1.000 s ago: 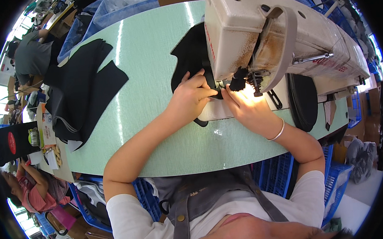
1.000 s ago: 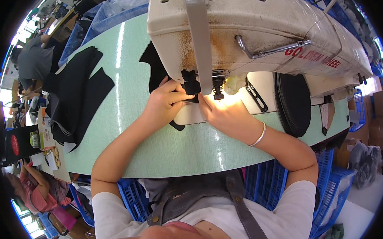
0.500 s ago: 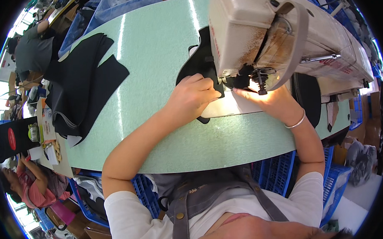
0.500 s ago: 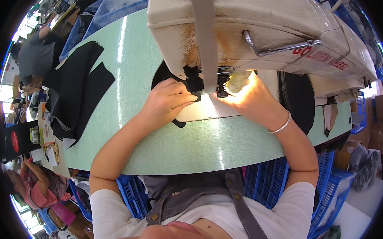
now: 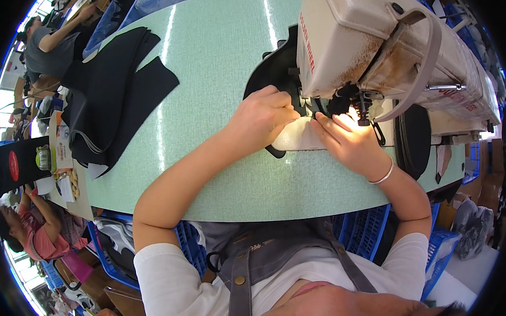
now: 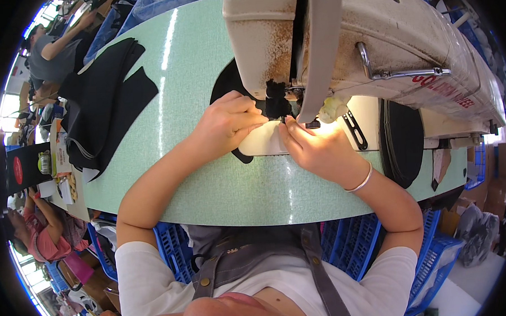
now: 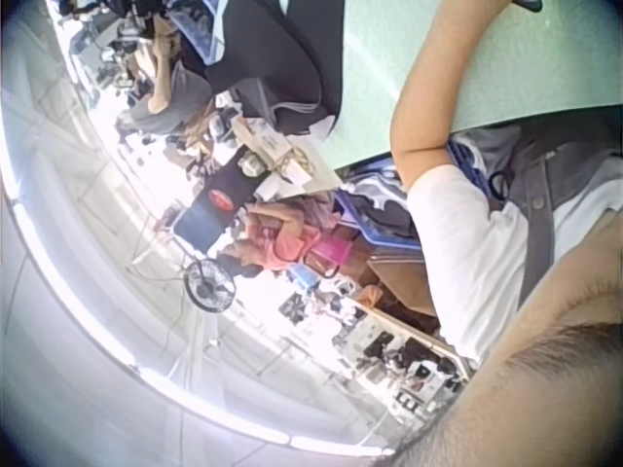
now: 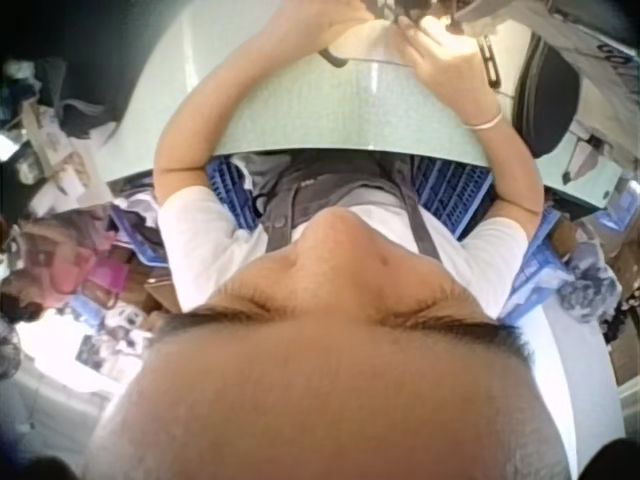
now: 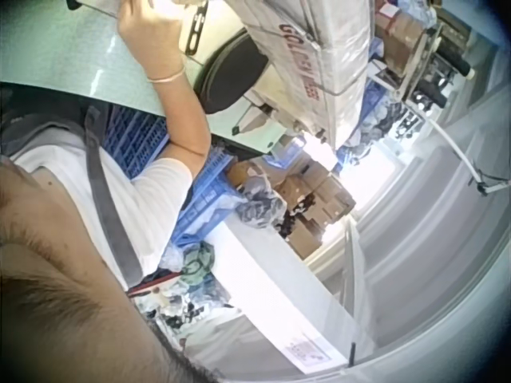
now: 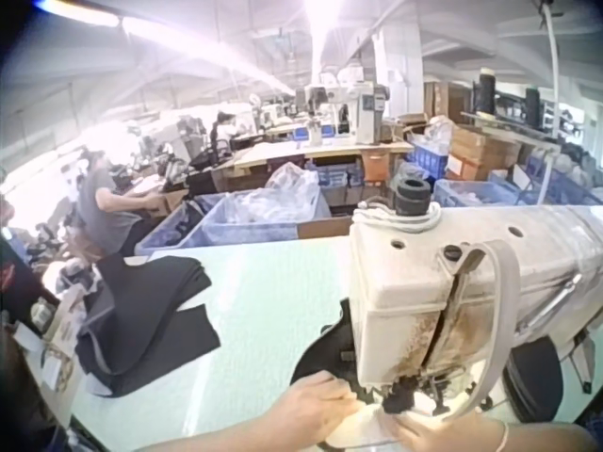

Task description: The person stitches fabric shoe pieces together using a sewing machine, trims the thread with snips, and turns the sewn piece inside out by hand before setting it aside and stitching more fabric pieces.

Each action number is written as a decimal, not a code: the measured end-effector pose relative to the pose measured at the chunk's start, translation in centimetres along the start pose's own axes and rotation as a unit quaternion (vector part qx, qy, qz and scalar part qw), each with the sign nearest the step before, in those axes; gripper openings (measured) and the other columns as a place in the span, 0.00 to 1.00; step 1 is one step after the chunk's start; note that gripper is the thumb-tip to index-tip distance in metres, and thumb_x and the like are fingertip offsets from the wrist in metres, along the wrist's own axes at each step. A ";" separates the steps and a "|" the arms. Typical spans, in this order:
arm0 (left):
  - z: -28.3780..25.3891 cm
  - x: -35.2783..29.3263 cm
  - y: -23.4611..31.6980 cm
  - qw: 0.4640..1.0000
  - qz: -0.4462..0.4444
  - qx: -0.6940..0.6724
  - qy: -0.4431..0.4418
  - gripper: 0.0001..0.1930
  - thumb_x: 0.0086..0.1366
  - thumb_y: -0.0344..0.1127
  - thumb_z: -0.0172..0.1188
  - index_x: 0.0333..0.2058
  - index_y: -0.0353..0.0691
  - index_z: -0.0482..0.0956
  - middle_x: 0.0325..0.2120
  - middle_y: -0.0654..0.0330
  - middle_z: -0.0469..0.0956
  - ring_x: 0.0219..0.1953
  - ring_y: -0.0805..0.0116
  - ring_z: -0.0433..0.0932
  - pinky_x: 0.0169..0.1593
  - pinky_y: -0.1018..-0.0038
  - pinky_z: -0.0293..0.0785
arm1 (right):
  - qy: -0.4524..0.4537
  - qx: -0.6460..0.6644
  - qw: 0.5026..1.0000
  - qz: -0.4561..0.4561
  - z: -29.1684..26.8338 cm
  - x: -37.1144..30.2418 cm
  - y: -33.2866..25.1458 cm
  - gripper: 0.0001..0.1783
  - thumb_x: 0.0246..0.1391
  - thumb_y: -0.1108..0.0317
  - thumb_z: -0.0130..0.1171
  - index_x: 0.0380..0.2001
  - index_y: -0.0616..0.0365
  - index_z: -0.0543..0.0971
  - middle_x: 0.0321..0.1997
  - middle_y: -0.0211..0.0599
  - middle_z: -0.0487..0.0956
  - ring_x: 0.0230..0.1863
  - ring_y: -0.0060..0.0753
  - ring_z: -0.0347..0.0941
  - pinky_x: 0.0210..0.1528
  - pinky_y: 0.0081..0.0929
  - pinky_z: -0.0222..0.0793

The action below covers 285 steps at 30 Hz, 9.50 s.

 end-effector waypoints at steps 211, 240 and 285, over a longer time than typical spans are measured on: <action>-16.7 -3.8 14.1 0.681 0.069 -0.728 -0.035 0.13 0.51 0.34 0.74 0.28 0.31 0.81 0.25 0.52 0.79 0.25 0.67 0.76 0.26 0.76 0.71 | -0.147 -0.055 0.864 0.478 -4.2 -8.9 14.6 0.34 0.47 0.51 0.66 0.51 0.66 0.75 0.53 0.57 0.76 0.56 0.59 0.70 0.58 0.42 0.64; -21.9 -12.1 -18.7 0.796 -0.460 0.391 0.024 0.14 0.60 0.44 0.58 0.35 0.39 0.80 0.39 0.48 0.81 0.42 0.47 0.80 0.47 0.56 0.75 | -0.037 -0.137 0.904 0.404 -2.3 -13.6 18.3 0.27 0.58 0.60 0.58 0.54 0.70 0.71 0.59 0.59 0.70 0.61 0.60 0.64 0.65 0.44 0.55; -1.8 -4.0 4.5 0.950 -0.131 0.190 -0.210 0.37 0.60 0.57 0.57 0.64 0.46 0.62 0.55 0.47 0.63 0.49 0.52 0.65 0.48 0.50 0.62 | -0.081 0.060 0.995 0.022 -1.3 -0.4 1.4 0.24 0.41 0.70 0.61 0.48 0.48 0.80 0.46 0.32 0.79 0.39 0.32 0.79 0.32 0.29 0.74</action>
Point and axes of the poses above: each hand's wrist, its own x-axis towards the middle knuckle, its own z-axis out of the palm, y = z × x, the point moved 4 cm from there along x, towards the middle knuckle
